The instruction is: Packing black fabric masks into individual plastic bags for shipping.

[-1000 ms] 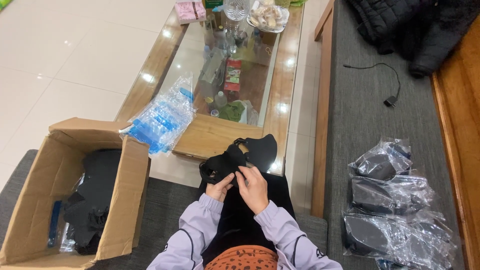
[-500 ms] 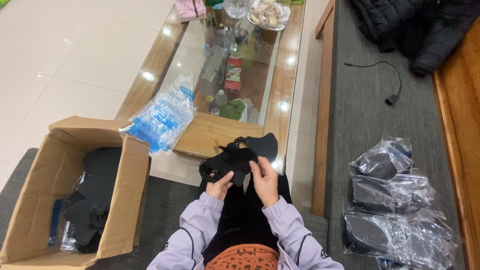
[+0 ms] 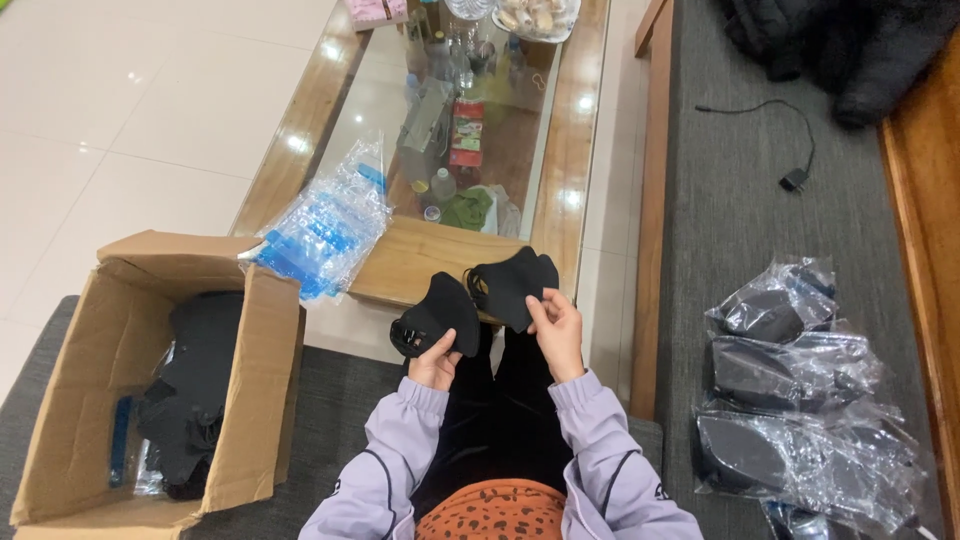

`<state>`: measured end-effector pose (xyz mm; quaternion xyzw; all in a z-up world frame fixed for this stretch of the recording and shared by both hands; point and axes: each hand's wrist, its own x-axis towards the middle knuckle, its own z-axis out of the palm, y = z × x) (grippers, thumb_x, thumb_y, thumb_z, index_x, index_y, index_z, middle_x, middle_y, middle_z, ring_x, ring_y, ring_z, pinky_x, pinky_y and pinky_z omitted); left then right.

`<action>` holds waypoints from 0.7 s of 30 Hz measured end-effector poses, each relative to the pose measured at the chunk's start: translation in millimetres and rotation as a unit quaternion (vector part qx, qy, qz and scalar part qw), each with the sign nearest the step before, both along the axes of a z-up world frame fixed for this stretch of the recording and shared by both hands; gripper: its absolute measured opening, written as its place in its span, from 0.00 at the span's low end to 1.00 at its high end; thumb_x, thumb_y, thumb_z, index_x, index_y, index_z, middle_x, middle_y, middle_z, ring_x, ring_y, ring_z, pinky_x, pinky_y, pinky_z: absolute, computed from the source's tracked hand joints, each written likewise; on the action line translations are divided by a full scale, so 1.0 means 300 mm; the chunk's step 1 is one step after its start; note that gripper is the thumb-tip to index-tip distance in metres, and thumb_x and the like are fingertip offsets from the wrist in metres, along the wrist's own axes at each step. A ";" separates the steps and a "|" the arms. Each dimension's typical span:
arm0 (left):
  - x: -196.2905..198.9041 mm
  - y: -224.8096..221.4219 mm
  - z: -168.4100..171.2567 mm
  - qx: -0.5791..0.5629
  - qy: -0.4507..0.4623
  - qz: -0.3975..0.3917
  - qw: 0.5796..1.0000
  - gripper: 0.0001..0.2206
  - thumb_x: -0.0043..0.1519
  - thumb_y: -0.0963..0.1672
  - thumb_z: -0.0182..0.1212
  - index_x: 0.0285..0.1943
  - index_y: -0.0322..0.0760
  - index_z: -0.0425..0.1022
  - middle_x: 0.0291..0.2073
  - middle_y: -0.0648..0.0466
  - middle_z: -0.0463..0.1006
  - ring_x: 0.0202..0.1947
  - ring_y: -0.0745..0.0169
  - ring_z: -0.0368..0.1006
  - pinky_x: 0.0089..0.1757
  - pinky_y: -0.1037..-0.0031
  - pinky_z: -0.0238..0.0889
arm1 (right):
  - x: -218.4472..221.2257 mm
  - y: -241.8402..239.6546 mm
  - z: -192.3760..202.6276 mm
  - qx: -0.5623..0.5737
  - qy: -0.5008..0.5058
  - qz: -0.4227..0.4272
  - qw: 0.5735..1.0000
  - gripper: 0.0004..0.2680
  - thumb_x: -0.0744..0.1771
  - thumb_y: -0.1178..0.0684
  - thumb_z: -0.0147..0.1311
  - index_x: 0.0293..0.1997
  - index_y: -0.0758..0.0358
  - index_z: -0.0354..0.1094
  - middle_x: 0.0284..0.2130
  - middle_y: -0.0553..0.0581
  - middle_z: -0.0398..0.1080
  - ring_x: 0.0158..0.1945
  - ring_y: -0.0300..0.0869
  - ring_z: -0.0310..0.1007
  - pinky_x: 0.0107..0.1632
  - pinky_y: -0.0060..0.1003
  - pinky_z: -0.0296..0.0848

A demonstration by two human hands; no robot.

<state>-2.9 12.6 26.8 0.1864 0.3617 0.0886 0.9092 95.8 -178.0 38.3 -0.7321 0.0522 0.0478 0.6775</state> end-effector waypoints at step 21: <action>0.001 -0.006 0.004 0.011 0.009 -0.009 1.000 0.14 0.53 0.32 0.72 0.42 0.38 0.79 0.34 0.44 0.85 0.26 0.45 0.82 0.32 0.67 0.81 | 0.011 -0.019 0.073 -0.174 0.033 -0.036 0.984 0.12 0.68 0.53 0.57 0.56 0.64 0.67 0.21 0.53 0.72 0.18 0.40 0.71 0.28 0.33 0.68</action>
